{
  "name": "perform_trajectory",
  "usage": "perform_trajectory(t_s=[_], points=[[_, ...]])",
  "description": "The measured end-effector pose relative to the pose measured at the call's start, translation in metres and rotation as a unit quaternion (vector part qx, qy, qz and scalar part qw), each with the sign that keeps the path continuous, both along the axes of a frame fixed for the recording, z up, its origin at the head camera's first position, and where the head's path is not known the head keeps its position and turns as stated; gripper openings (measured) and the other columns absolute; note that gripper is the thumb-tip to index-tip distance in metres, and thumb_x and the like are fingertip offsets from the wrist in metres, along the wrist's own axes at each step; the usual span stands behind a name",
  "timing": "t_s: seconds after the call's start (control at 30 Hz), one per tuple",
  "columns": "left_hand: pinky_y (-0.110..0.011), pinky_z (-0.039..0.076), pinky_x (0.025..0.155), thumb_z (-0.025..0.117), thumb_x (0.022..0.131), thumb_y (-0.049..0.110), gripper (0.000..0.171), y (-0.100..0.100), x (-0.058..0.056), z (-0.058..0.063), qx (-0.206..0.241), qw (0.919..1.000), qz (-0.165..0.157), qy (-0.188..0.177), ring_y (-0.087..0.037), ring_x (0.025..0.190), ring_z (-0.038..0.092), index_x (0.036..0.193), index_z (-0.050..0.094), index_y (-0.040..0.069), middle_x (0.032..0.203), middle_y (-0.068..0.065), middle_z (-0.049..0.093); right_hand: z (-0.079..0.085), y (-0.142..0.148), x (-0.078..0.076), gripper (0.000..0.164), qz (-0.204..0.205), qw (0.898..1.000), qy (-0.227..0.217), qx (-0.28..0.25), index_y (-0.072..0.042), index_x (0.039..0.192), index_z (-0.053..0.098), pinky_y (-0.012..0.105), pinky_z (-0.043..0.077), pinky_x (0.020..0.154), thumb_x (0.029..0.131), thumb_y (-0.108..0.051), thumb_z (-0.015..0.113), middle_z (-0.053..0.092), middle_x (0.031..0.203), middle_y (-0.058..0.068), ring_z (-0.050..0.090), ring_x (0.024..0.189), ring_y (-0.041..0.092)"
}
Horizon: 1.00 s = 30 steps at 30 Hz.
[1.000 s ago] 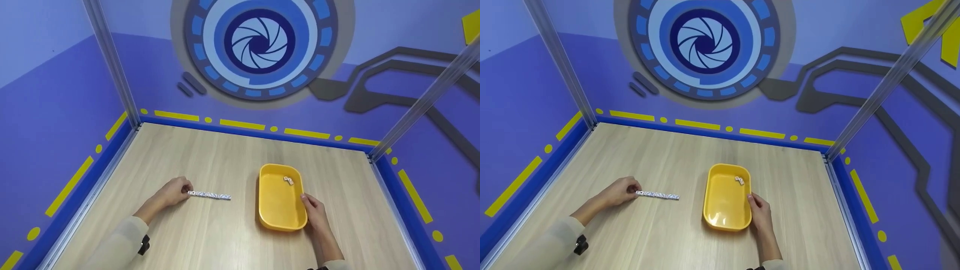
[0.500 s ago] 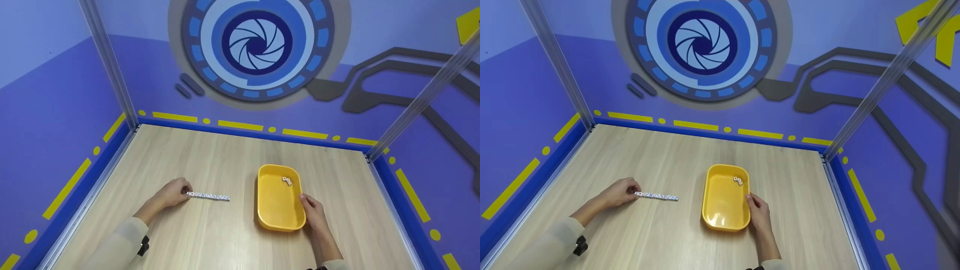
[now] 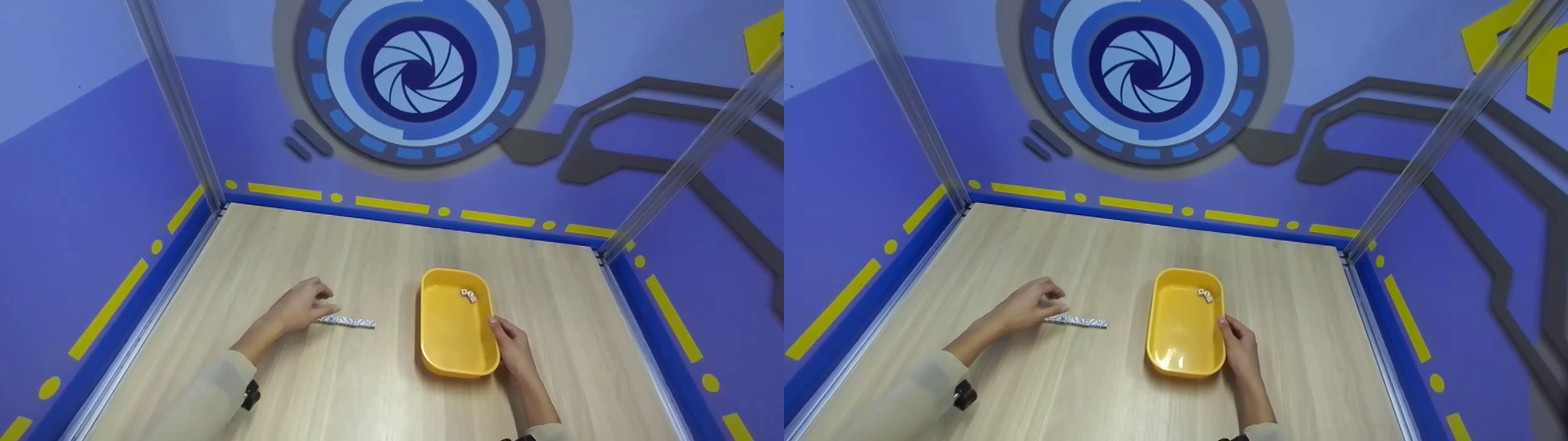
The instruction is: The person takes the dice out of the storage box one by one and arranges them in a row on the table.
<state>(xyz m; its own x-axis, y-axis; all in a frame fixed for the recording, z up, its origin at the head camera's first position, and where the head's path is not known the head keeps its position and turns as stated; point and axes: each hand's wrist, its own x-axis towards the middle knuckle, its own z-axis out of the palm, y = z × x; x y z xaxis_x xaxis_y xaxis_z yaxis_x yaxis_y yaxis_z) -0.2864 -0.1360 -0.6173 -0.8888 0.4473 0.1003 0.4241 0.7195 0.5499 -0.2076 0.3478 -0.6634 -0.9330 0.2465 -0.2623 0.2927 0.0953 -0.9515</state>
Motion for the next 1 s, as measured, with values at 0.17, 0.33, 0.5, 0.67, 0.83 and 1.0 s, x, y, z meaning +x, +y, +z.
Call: perform_trajectory(t_s=[0.17,0.33,0.5,0.67,0.83,1.0], points=[[-0.039,0.049,0.093,0.067,0.092,0.044,0.044,0.043,-0.007,0.018,0.024,0.9987,-0.037,0.023,-0.019,0.107,0.059,0.12,0.066,0.01,0.112,0.0,0.06,0.001,0.001,0.001,0.062,-0.007,1.0,-0.007,0.008,-0.015,0.142,0.053,0.033,0.056,0.082,0.095,-0.054,0.058,0.061,0.13,0.012,0.064,0.105,0.026],[-0.035,0.049,0.096,0.065,0.093,0.049,0.047,0.094,-0.016,0.037,0.048,0.9959,-0.068,0.034,-0.014,0.11,0.058,0.123,0.065,0.013,0.116,0.003,0.059,0.001,0.0,0.0,0.061,-0.01,1.0,-0.014,0.002,-0.016,0.143,0.052,0.033,0.055,0.085,0.096,-0.053,0.057,0.06,0.133,0.01,0.063,0.108,0.025],[-0.03,0.048,0.097,0.066,0.091,0.05,0.049,0.141,-0.021,0.048,0.085,0.9932,-0.073,0.032,-0.012,0.112,0.057,0.127,0.063,0.016,0.119,0.004,0.06,0.002,-0.001,0.001,0.059,-0.006,1.0,-0.014,-0.006,-0.017,0.143,0.052,0.035,0.055,0.087,0.096,-0.052,0.058,0.06,0.133,0.01,0.063,0.109,0.026],[-0.027,0.049,0.094,0.071,0.091,0.04,0.045,0.187,-0.026,0.05,0.125,0.9892,-0.074,0.02,-0.016,0.111,0.058,0.127,0.062,0.014,0.119,0.0,0.061,0.002,0.0,0.003,0.058,-0.006,1.0,-0.009,-0.005,-0.017,0.142,0.053,0.035,0.055,0.086,0.096,-0.052,0.057,0.06,0.132,0.01,0.063,0.108,0.027],[-0.025,0.049,0.093,0.072,0.091,0.037,0.041,0.222,-0.027,0.045,0.117,0.9908,-0.067,0.011,-0.019,0.111,0.06,0.124,0.063,0.014,0.117,0.0,0.062,0.001,-0.001,0.002,0.06,-0.001,1.0,-0.015,-0.002,-0.015,0.144,0.051,0.035,0.055,0.088,0.097,-0.052,0.056,0.058,0.136,0.011,0.062,0.11,0.026],[-0.024,0.048,0.095,0.073,0.09,0.034,0.043,0.252,-0.028,0.038,0.107,0.9916,-0.069,0.022,-0.016,0.111,0.061,0.126,0.063,0.012,0.118,0.001,0.062,0.001,-0.002,0.001,0.062,-0.001,1.0,-0.003,0.01,-0.014,0.143,0.052,0.035,0.055,0.086,0.096,-0.053,0.057,0.058,0.135,0.013,0.062,0.11,0.028]])
